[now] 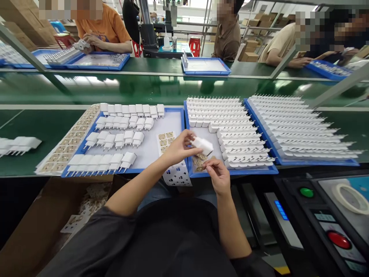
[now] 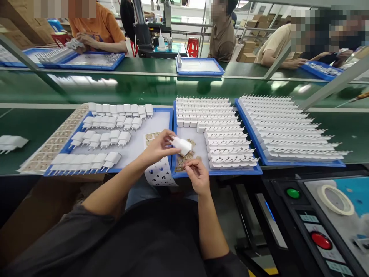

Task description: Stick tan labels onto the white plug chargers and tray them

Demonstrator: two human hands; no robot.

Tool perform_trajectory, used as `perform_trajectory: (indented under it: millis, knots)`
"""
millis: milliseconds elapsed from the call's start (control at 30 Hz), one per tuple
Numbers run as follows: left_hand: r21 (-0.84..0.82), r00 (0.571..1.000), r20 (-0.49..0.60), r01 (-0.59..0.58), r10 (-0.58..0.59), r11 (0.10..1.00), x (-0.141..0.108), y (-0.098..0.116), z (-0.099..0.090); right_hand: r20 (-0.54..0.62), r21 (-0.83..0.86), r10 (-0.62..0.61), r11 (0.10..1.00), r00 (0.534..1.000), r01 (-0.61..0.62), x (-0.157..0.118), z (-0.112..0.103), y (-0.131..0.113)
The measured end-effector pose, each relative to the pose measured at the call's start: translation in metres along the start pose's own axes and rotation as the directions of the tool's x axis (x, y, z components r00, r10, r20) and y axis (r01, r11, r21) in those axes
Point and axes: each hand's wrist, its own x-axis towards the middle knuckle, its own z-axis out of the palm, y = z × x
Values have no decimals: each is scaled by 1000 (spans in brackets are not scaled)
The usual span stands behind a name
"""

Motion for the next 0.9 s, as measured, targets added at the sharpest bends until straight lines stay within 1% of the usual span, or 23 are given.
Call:
perform_trajectory:
  millis: [67, 133, 233, 300, 367, 400, 467, 533, 633, 700, 800, 833, 900]
  knots:
    - [-134, 999, -28, 33, -38, 990, -32, -7, -10, 20, 42, 0, 999, 1000, 0, -2, 6, -8]
    - [-223, 997, -40, 60, -70, 973, -58, -15, -14, 86, 104, -20, 995, 996, 11, -3, 13, -21]
    - [-270, 998, -32, 36, -46, 962, -82, -20, -14, 187, 178, -70, 983, 980, 36, -5, 24, -39]
    - [-207, 999, -31, -13, 7, 978, -91, -20, -14, 206, 186, -74, 982, 976, 35, -5, 30, -47]
    - [-40, 996, -43, -85, 83, 996, -96, -17, -15, 209, 181, -51, 983, 977, 13, -6, 34, -51]
    - [63, 990, -46, -128, 131, 990, -98, -15, -16, 215, 182, -36, 983, 976, -4, -7, 36, -53]
    - [238, 973, -33, -213, 227, 948, -102, -13, -16, 241, 195, -12, 980, 970, -36, -8, 40, -54]
    - [329, 956, -34, -266, 292, 906, -104, -13, -14, 270, 201, 13, 977, 963, -69, -10, 42, -57]
    - [382, 940, -94, -272, 329, 883, -109, -13, -10, 285, 176, 72, 976, 956, -126, -11, 42, -63]
    - [387, 932, -118, -275, 343, 880, -111, -10, -8, 226, 132, 111, 981, 968, -143, -10, 40, -66]
    - [399, 928, -106, -288, 356, 870, -114, -4, -6, 90, 32, 139, 989, 986, -143, -7, 38, -68]
    - [406, 930, -97, -289, 355, 867, -114, -2, -6, 65, 5, 146, 989, 987, -147, -6, 37, -68]
    - [415, 932, -83, -290, 353, 862, -114, 1, -5, 51, -20, 163, 987, 985, -163, -4, 38, -67]
